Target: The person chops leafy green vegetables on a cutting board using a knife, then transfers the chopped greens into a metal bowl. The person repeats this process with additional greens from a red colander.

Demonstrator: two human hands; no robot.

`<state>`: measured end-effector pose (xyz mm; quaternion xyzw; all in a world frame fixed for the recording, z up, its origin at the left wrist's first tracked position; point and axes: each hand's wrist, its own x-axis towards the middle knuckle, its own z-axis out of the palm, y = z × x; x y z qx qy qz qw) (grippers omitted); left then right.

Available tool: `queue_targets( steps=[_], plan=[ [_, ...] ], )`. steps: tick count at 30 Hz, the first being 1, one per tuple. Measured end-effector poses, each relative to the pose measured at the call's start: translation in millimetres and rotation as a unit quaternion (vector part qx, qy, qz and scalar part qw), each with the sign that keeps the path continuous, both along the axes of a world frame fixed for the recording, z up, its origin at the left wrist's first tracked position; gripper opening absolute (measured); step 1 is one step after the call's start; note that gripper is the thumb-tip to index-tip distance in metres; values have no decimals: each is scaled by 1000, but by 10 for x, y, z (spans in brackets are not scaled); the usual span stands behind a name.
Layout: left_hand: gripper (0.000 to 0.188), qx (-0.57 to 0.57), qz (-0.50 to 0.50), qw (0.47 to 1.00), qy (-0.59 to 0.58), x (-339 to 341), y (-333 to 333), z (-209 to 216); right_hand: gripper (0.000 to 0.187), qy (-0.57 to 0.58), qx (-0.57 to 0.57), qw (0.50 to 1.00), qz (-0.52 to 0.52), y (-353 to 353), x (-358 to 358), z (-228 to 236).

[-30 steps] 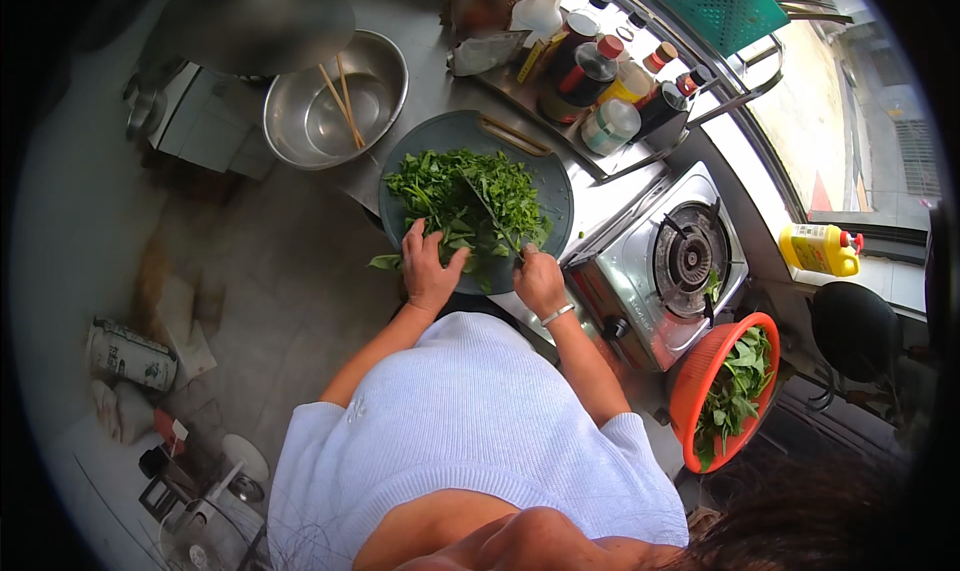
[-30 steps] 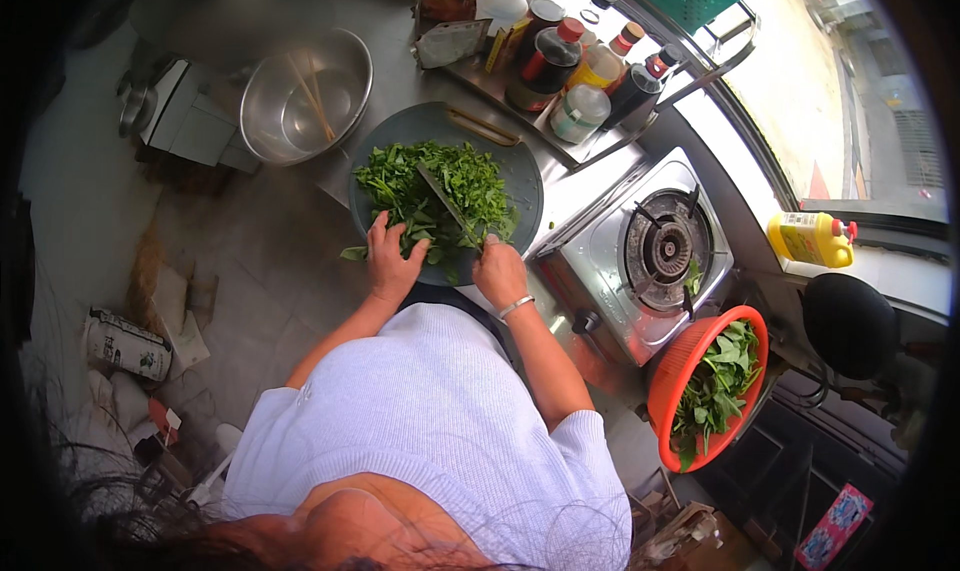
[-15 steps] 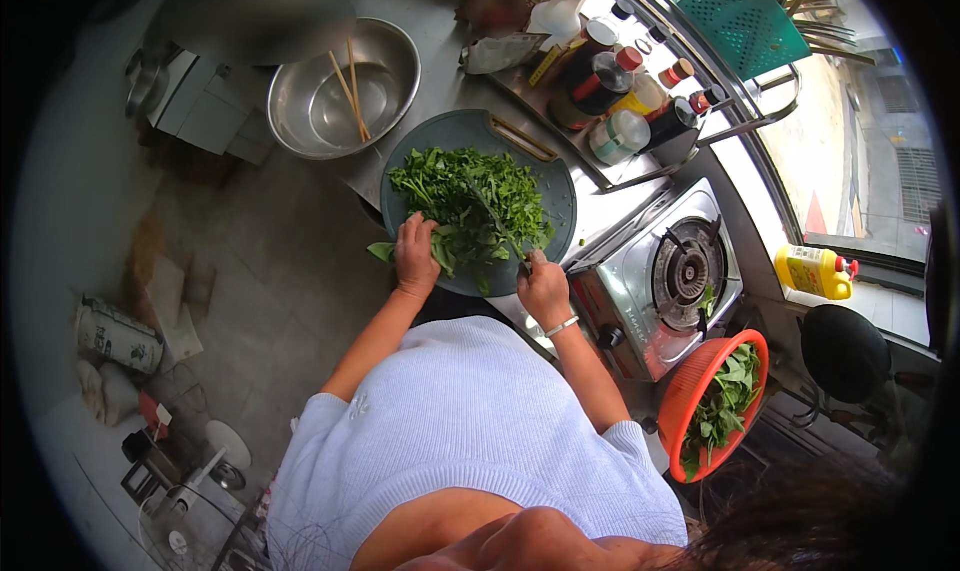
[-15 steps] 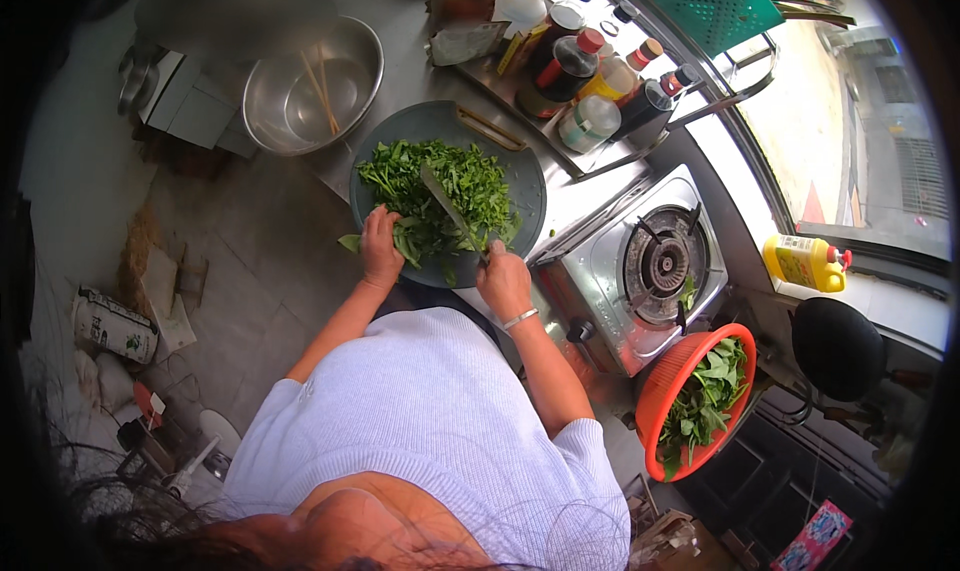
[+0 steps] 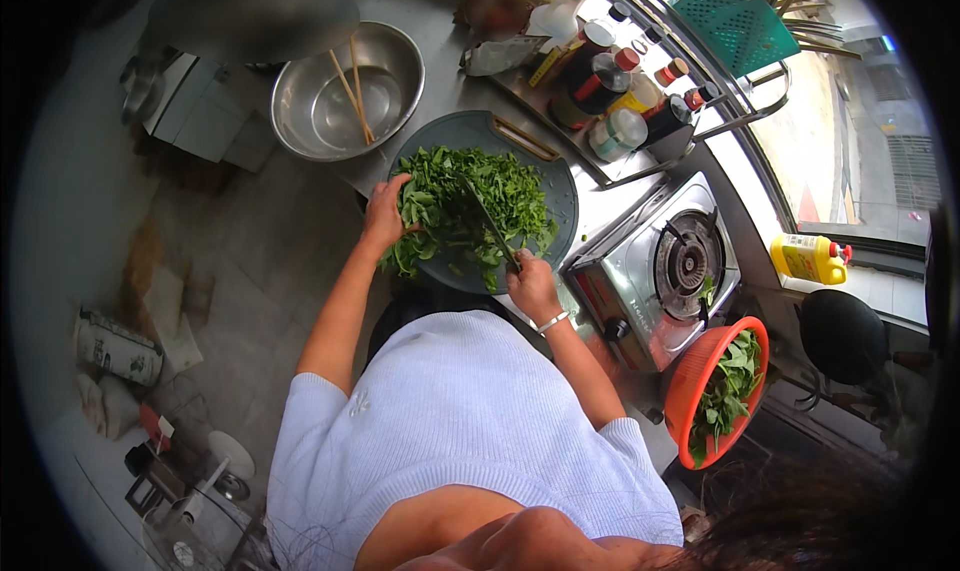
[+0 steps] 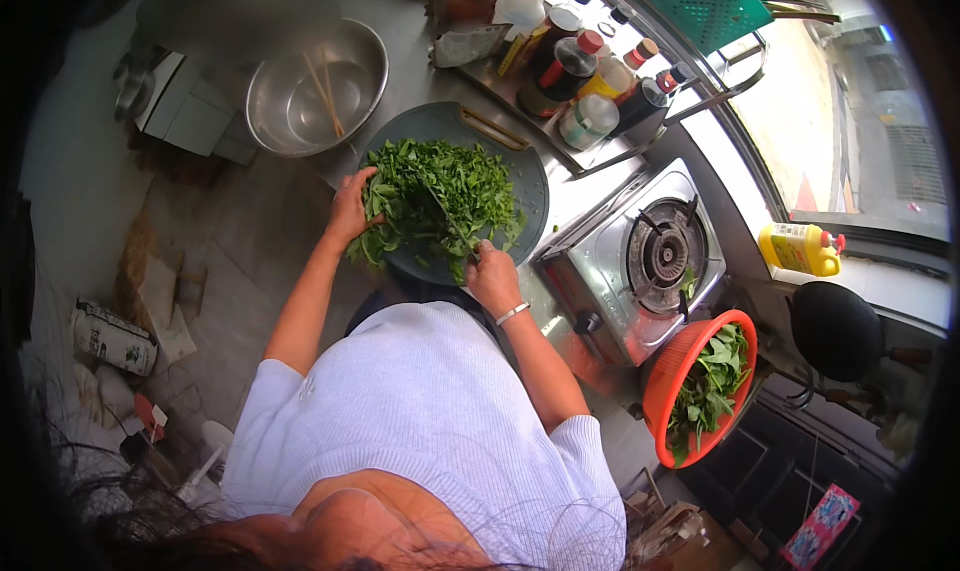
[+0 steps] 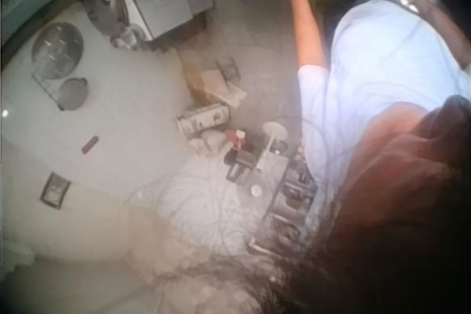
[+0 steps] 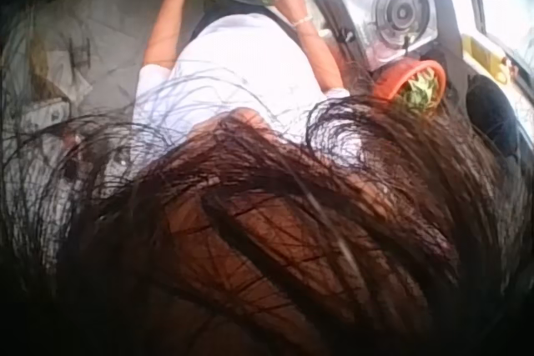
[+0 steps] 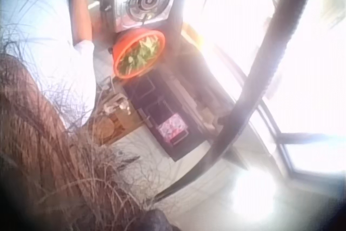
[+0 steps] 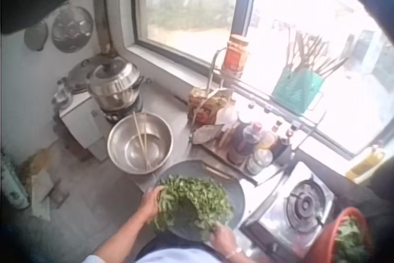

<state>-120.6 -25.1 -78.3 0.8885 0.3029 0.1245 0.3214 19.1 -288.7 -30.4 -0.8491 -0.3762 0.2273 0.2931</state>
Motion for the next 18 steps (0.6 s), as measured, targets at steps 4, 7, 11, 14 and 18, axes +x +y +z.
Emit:
queue_targets(
  steps=[4,7,11,14,18],
  plan=[
    [112,-42,7,998,-48,70,59,130,17,0,0,1000,-20,-136,-37,39],
    [119,56,-34,998,19,155,77,301,17,3,5,999,-48,-186,-80,75],
    [123,77,-155,974,147,345,183,579,17,16,3,996,-84,-220,-127,189],
    [105,78,-213,969,98,267,318,237,17,10,5,997,-79,-235,-170,222],
    [55,-4,-155,984,-85,140,139,53,20,-4,2,997,-78,-238,-244,206]
  ],
)
